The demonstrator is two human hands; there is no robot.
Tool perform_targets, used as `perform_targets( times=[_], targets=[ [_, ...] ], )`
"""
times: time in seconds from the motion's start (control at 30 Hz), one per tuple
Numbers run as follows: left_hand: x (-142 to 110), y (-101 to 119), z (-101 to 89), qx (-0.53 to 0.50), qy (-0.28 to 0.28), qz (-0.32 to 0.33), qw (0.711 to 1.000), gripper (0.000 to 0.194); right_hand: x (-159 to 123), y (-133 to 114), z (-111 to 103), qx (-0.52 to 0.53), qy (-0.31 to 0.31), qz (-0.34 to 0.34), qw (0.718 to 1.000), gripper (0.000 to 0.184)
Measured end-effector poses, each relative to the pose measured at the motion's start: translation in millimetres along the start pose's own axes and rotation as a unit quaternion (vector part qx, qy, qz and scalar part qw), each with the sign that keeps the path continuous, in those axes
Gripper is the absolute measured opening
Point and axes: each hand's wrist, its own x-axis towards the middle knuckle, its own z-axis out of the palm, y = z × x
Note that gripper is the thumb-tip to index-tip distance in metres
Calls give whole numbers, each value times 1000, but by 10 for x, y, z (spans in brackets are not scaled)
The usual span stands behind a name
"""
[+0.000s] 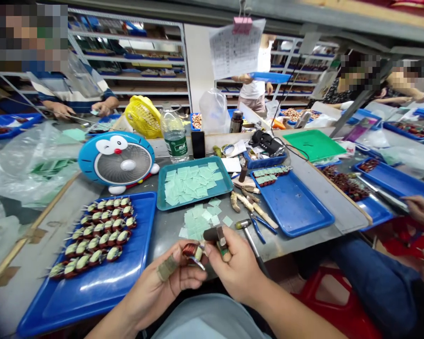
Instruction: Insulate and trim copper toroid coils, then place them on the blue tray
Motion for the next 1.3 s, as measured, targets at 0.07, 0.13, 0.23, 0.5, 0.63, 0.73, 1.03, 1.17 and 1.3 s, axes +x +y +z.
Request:
perform_targets(
  times=[0.07, 0.13, 0.23, 0.5, 0.63, 0.73, 1.03, 1.17, 1.3],
  targets=[
    [-6, 19, -31, 9, -16, -5, 1000, 40, 22, -8, -1, -11, -23, -10, 1000, 20],
    [-6, 47, -57, 22, -7, 13, 1000, 35, 50, -34, -13, 15, -13, 4, 1000, 24],
    [-5, 92, -107, 54, 20, 62, 996, 43, 40, -35, -41, 109, 63, 88, 988, 38],
    [-69, 204, -258, 159, 20, 49, 986, 58, -526, 278, 16, 291, -114, 302, 901, 60],
    [-129, 313, -229, 201, -30, 33, 979, 43, -463, 42, -234, 9, -183, 182, 966, 40],
    [-169, 395, -150, 233, -51, 3, 971, 38, -292, -201, -439, -149, -228, 119, 955, 21],
    [-277, 460, 4, 511, -24, 45, 858, 32, -121, -468, -469, -255, -337, 72, 904, 12],
    [-333, 541, -42, 646, -9, 89, 758, 31, -70, -506, -495, -272, -344, 73, 896, 14],
    [-371, 649, -21, 690, -39, 75, 719, 34, 3, -603, -480, -283, -375, 59, 881, 14]
  ],
)
